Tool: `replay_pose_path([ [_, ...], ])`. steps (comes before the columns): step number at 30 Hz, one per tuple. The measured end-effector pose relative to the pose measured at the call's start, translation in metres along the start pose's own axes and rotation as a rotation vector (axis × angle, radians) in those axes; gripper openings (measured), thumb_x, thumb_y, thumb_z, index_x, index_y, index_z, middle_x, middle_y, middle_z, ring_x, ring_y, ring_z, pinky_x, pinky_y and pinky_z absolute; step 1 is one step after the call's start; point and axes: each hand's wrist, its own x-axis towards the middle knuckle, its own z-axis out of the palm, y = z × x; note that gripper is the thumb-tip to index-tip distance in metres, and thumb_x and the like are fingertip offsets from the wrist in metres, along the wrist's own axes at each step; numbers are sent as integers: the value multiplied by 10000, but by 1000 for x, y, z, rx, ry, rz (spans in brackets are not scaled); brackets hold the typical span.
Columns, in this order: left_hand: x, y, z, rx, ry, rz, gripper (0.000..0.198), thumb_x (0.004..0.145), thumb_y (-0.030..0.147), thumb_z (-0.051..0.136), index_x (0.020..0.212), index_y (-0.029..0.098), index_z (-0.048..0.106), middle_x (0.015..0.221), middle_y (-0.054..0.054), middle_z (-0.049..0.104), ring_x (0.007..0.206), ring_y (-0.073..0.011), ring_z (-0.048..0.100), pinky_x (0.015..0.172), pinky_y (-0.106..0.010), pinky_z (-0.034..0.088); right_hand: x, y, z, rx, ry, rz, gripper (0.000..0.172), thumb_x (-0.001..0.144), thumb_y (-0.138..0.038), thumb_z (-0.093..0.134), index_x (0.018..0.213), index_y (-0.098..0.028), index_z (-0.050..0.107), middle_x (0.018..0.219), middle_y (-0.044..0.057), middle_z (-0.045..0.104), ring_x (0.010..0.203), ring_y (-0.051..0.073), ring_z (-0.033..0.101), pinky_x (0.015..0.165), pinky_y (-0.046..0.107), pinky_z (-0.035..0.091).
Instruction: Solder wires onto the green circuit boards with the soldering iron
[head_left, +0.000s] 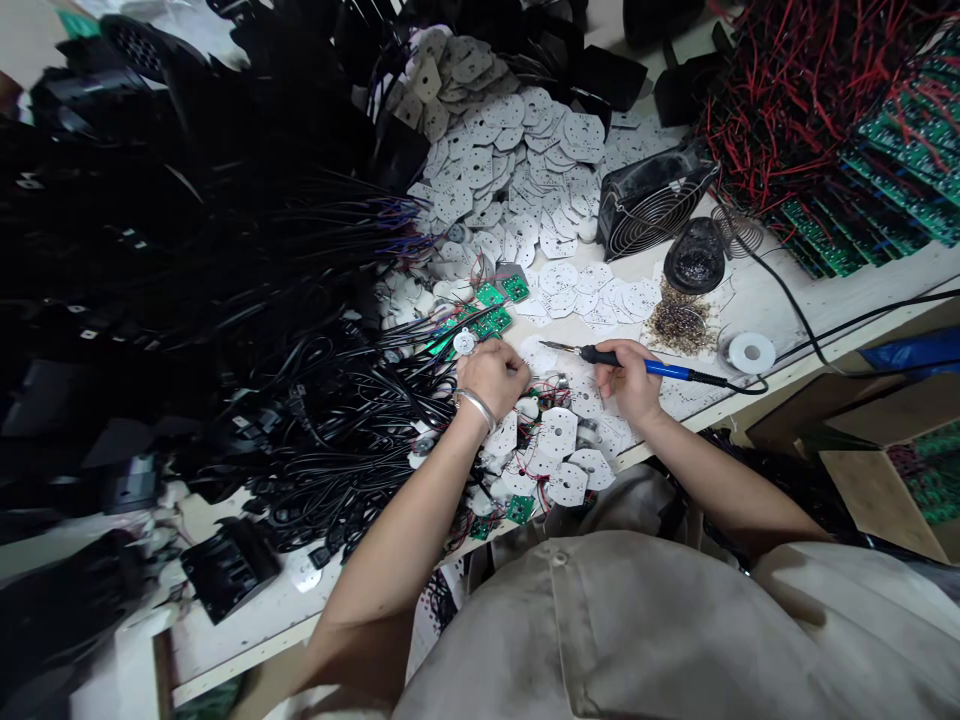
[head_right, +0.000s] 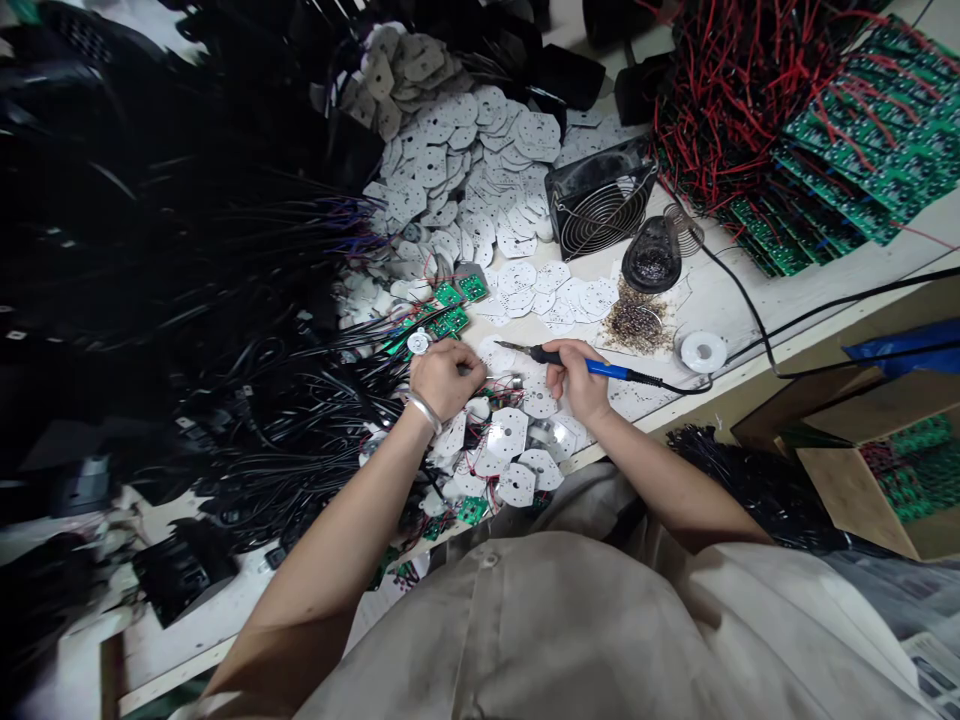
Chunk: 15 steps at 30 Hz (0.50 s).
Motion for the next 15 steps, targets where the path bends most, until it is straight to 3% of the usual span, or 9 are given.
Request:
replay_pose_path([
  [4, 0, 1, -1, 2, 0, 2, 141, 810, 263, 612, 712, 217, 702, 1001, -40, 732, 1010, -244, 653, 926, -403, 466, 2, -1, 0, 0, 8, -44, 390, 871, -589, 578, 871, -215, 685, 497, -55, 571, 345, 87, 453, 374, 231, 352],
  [6, -1, 3, -3, 3, -7, 6, 138, 812, 258, 610, 719, 216, 704, 999, -41, 732, 1016, -246, 650, 940, -406, 462, 1, -2, 1, -31, 16, -87, 397, 871, -603, 582, 915, -220, 681, 551, -47, 607, 385, 98, 507, 417, 244, 416],
  [9, -2, 5, -5, 13, -21, 12, 139, 818, 251, 605, 743, 211, 715, 1005, -50, 731, 1036, -256, 648, 945, -411, 462, -4, -7, 4, -111, 51, -175, 371, 875, -564, 626, 1044, -237, 668, 740, -11, 705, 571, 137, 665, 618, 296, 560],
  [11, -3, 6, -6, 27, -27, 20, 138, 821, 251, 607, 768, 208, 726, 1023, -57, 730, 1052, -265, 647, 934, -411, 468, -7, -12, 6, -185, 68, -222, 354, 899, -525, 627, 1118, -248, 653, 870, 20, 738, 731, 167, 726, 771, 339, 590],
  [15, -1, 6, -9, 68, -53, 47, 179, 855, 257, 575, 829, 204, 745, 1054, -67, 724, 1079, -275, 644, 924, -412, 473, 5, -27, 6, -341, -5, -365, 330, 967, -493, 544, 1185, -263, 636, 913, 42, 741, 837, 193, 737, 825, 371, 597],
])
